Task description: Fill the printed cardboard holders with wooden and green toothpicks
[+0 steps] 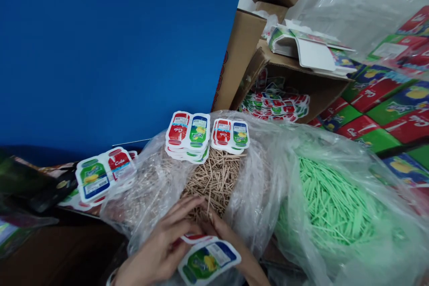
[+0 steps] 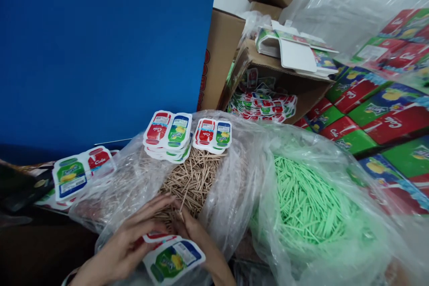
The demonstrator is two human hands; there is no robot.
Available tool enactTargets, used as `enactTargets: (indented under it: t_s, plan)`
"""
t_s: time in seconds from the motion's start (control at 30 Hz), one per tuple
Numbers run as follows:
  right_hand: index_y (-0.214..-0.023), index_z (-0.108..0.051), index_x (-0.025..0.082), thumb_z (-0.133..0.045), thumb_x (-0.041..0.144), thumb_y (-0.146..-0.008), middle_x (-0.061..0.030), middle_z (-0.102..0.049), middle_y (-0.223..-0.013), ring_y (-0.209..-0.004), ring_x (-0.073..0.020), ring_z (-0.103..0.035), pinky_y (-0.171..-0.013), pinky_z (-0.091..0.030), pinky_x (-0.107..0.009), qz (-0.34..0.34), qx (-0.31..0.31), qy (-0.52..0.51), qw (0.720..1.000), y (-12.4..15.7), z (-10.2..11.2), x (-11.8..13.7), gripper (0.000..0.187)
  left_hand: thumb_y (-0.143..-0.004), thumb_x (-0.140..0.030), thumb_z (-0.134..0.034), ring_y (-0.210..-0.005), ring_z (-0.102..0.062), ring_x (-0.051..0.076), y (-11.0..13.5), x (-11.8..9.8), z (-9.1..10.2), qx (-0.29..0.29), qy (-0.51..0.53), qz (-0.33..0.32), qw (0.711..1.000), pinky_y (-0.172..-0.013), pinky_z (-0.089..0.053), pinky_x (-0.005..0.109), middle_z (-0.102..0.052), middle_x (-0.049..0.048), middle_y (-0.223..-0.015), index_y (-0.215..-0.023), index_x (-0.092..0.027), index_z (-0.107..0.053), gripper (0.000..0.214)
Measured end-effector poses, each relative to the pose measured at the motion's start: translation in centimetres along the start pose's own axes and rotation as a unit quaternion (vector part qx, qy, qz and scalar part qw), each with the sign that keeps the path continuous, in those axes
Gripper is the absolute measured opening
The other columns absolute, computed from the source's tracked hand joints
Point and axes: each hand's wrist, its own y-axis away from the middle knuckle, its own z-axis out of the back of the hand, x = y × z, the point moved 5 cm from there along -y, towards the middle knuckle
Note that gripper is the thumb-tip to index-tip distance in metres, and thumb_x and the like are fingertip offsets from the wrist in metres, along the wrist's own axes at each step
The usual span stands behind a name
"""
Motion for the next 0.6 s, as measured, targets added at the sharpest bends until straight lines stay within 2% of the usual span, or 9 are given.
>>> enactTargets:
  t_s: [0.07,0.13,0.2,0.27,0.3,0.37,0.47,0.53,0.6]
  plan:
    - [-0.143,-0.019,0.028,-0.046,0.039,-0.088,-0.0024,-0.063,-0.092,-0.081,-0.0180,-0.057,-0.082,-0.043,-0.034,-0.035,0.012,0.012,0.999,0.3,0.2,-0.2,0.062,-0.086,-0.015,-0.045,-0.122,-0.046,0.020,0.5,0.7,0.5,-0.016,0.051,0.039,0.998,-0.101,-0.036,0.033,-0.053,0.0063,-0.132,-0.096,-0.022,-0.062,0.021]
    - [-0.144,-0.006,0.026,-0.042,0.040,-0.090,0.0001,-0.059,-0.079,-0.071,-0.0161,-0.054,-0.075,-0.043,-0.032,-0.066,0.011,0.035,0.997,0.6,0.5,-0.5,0.067,-0.088,-0.021,-0.047,-0.109,-0.056,0.018,1.0,1.1,0.7,-0.018,0.101,0.068,0.992,-0.092,-0.043,0.026,-0.063,0.0046,-0.119,-0.096,-0.023,-0.062,0.018]
    - [-0.144,0.000,0.024,-0.040,0.042,-0.090,0.0015,-0.054,-0.074,-0.067,-0.0145,-0.049,-0.071,-0.041,-0.030,-0.087,0.006,0.043,0.995,1.0,0.8,-0.9,0.070,-0.087,-0.023,-0.048,-0.105,-0.059,0.018,1.3,1.2,0.5,-0.013,0.132,0.079,0.988,-0.088,-0.044,0.023,-0.065,0.0039,-0.113,-0.094,-0.022,-0.063,0.016]
    - [-0.144,0.001,0.022,-0.041,0.047,-0.089,0.0022,-0.050,-0.072,-0.062,-0.0132,-0.045,-0.065,-0.039,-0.027,-0.093,0.004,0.008,0.996,1.0,0.9,-1.1,0.074,-0.087,-0.023,-0.049,-0.104,-0.058,0.017,1.5,1.0,0.1,-0.001,0.143,0.084,0.986,-0.088,-0.043,0.022,-0.065,0.0034,-0.113,-0.091,-0.022,-0.063,0.015]
    - [-0.145,-0.002,0.020,-0.043,0.051,-0.087,0.0028,-0.048,-0.070,-0.060,-0.0125,-0.043,-0.061,-0.038,-0.026,-0.092,0.003,-0.021,0.996,1.0,0.9,-1.2,0.076,-0.087,-0.023,-0.049,-0.105,-0.058,0.017,1.6,1.0,0.0,0.005,0.144,0.089,0.986,-0.088,-0.042,0.021,-0.065,0.0027,-0.113,-0.090,-0.023,-0.063,0.014]
    - [-0.142,-0.019,0.018,-0.045,0.056,-0.084,0.0035,-0.045,-0.068,-0.057,-0.0112,-0.040,-0.056,-0.035,-0.025,-0.084,-0.001,-0.080,0.993,0.8,0.8,-1.2,0.074,-0.087,-0.023,-0.050,-0.104,-0.058,0.016,1.6,0.8,-0.3,0.016,0.147,0.100,0.984,-0.088,-0.041,0.020,-0.065,0.0019,-0.113,-0.089,-0.023,-0.063,0.014]
    - [-0.122,-0.050,0.017,-0.046,0.057,-0.083,0.0028,-0.044,-0.068,-0.058,-0.0104,-0.041,-0.057,-0.036,-0.024,-0.056,-0.006,-0.112,0.992,0.5,0.4,-0.5,0.056,-0.088,-0.027,-0.049,-0.095,-0.061,0.016,1.5,0.1,-0.3,0.034,0.157,0.100,0.982,-0.082,-0.042,0.020,-0.068,0.0020,-0.103,-0.088,-0.022,-0.063,0.015]
    - [-0.110,-0.057,0.018,-0.043,0.054,-0.087,0.0018,-0.046,-0.070,-0.062,-0.0109,-0.042,-0.059,-0.037,-0.024,-0.031,-0.007,-0.104,0.994,0.4,0.0,0.2,0.046,-0.088,-0.029,-0.047,-0.087,-0.062,0.016,1.6,-0.3,-0.2,0.046,0.155,0.103,0.981,-0.078,-0.042,0.021,-0.069,0.0013,-0.092,-0.087,-0.022,-0.063,0.017]
    - [-0.107,-0.058,0.019,-0.040,0.049,-0.090,0.0012,-0.047,-0.072,-0.065,-0.0115,-0.044,-0.062,-0.038,-0.025,-0.005,-0.007,-0.080,0.997,0.3,-0.5,0.9,0.039,-0.089,-0.031,-0.046,-0.083,-0.062,0.016,1.9,-0.4,0.0,0.053,0.145,0.117,0.981,-0.076,-0.042,0.022,-0.069,0.0005,-0.086,-0.086,-0.023,-0.064,0.020]
